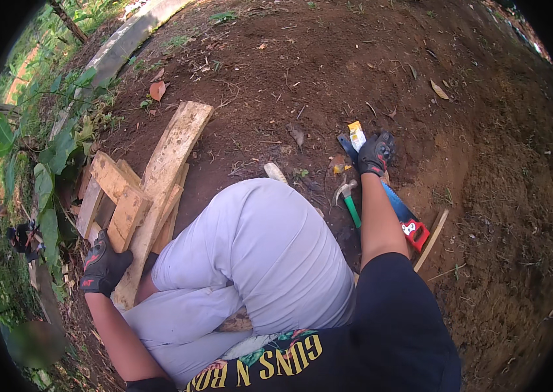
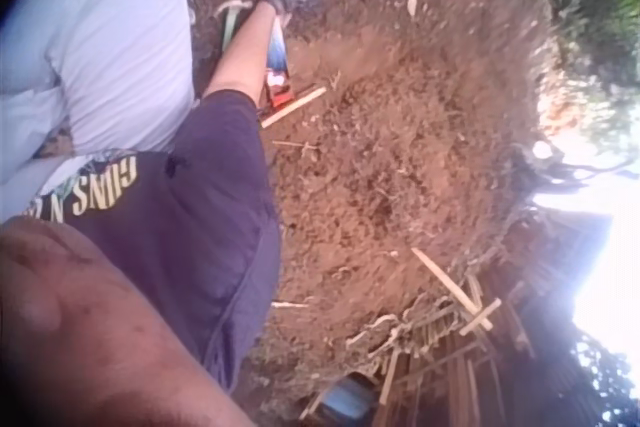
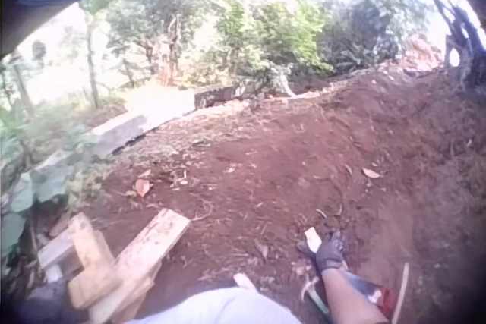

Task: The person sits on the ground and assembles a wooden frame using planks and nails. They use a hammer to drive nails into the wood, securing the pieces together, and occasionally adjust the position of the planks to align them.

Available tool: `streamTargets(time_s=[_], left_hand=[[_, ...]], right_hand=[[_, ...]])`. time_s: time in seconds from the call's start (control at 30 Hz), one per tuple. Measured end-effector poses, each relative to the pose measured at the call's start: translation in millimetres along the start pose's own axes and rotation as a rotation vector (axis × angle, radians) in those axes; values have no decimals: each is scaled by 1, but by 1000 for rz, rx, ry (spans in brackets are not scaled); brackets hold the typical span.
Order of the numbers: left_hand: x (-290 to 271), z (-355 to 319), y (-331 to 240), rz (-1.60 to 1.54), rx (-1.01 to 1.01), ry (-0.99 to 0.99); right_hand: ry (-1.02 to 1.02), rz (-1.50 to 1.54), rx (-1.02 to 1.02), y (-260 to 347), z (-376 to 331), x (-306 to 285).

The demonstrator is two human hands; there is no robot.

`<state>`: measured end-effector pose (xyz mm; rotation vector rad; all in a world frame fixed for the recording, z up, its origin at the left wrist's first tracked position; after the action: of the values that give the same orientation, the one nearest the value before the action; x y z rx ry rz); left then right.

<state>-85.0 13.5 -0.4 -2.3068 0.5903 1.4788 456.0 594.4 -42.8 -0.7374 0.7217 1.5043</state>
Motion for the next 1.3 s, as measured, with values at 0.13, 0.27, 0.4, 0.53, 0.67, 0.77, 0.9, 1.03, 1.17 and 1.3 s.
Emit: streamTargets(time_s=[0.13,0.27,0.4,0.53,0.67,0.77,0.9,1.03,1.17,1.3], left_hand=[[1,2,1,-8,-23,9],[-2,-1,2,-27,-31,2],[0,2,-7,-21,-8,57],[-2,6,-3,-132,61,71],[1,10,-10,-152,70,159],[9,14,-3,-165,44,144],[11,12,10,-122,25,125],[7,14,-1,-82,23,187],[5,14,-2,-144,43,146],[3,11,0,-149,58,130]], right_hand=[[-13,-6,-5,6,-16,-16],[66,-39,-31,20,-17,-15],[86,-19,-51,22,-17,-20],[78,16,-59,26,-14,-12],[65,18,-55,21,-14,-8],[37,13,-57,32,-12,-20],[76,422,-243,136,-48,-71],[519,511,-781,228,-142,-92],[412,383,-735,196,-126,-76],[288,417,-601,194,-92,-88]])
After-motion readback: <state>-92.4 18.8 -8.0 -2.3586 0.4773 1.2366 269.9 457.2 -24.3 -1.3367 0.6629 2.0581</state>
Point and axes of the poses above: each hand's wrist, its own z-axis towards the middle knuckle, its own x-axis out of the palm, y = z × x, the point moved 10 cm from there along z, towards the middle knuckle, and after that the axes turned 13 degrees about -y, right-handed, at the moved point
